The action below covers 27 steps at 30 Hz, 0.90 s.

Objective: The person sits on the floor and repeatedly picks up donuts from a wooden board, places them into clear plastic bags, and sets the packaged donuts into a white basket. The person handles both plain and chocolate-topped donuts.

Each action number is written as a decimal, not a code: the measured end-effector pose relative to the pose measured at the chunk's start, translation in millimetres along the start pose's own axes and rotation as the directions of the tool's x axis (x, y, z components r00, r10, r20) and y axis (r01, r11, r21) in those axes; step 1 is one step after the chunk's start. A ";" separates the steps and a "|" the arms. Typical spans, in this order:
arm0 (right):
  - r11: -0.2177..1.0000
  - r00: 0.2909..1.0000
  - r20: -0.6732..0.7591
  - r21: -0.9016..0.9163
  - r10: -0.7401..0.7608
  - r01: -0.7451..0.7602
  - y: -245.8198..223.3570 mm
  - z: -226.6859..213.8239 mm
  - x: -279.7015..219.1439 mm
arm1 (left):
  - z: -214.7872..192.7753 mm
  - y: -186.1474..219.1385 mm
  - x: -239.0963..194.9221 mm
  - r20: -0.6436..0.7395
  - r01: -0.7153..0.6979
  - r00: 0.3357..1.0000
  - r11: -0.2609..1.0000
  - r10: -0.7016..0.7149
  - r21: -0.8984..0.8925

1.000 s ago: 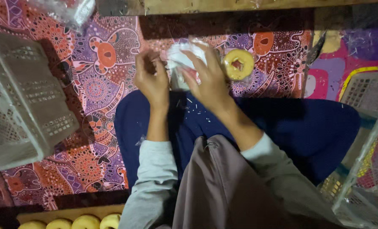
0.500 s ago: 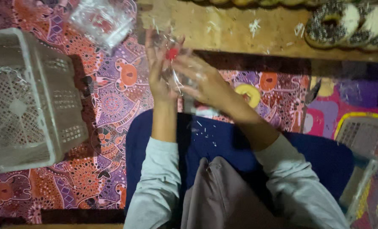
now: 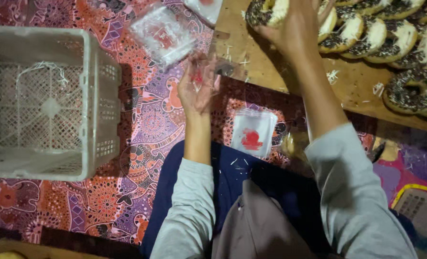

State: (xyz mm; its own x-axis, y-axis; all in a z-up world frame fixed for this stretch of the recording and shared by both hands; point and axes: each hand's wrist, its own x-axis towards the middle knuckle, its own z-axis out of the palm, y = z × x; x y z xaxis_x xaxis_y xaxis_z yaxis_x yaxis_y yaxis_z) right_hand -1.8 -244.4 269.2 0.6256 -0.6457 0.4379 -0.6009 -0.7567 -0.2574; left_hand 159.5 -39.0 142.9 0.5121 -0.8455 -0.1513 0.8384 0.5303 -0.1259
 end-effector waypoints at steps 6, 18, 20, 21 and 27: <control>0.287 0.861 0.491 0.813 0.128 -0.507 -82.2 -100.8 -105.4 | 17.1 -9.9 -8.5 0.074 -0.014 0.997 0.982 0.028 -0.189; 0.941 0.990 -0.077 0.327 0.119 -0.088 -134.4 -76.2 -156.4 | 46.2 -100.0 -91.1 0.183 -0.027 0.983 0.975 -0.014 0.220; 0.938 0.988 -0.043 0.321 0.149 -0.127 -132.3 -78.3 -159.3 | 45.3 -118.2 -114.4 -0.072 0.086 0.995 0.943 -0.066 0.322; 0.938 0.985 -0.022 0.309 0.174 -0.158 -129.9 -78.1 -158.9 | 47.3 -122.9 -128.3 0.020 -0.062 0.998 0.827 0.061 0.559; 0.964 0.981 -0.101 0.229 0.165 -0.138 -117.8 -84.1 -180.1 | 67.1 -112.3 -195.0 0.596 -0.410 0.764 -0.525 0.249 0.746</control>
State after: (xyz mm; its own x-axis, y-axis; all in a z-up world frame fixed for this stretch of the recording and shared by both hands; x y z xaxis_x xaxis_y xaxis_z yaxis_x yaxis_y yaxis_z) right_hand -85.5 -30.3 293.1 0.4645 -0.7479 0.4743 -0.5518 -0.6633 -0.5055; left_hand -22.0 62.2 252.3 0.7111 -0.5507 0.4371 -0.5112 0.0218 0.8592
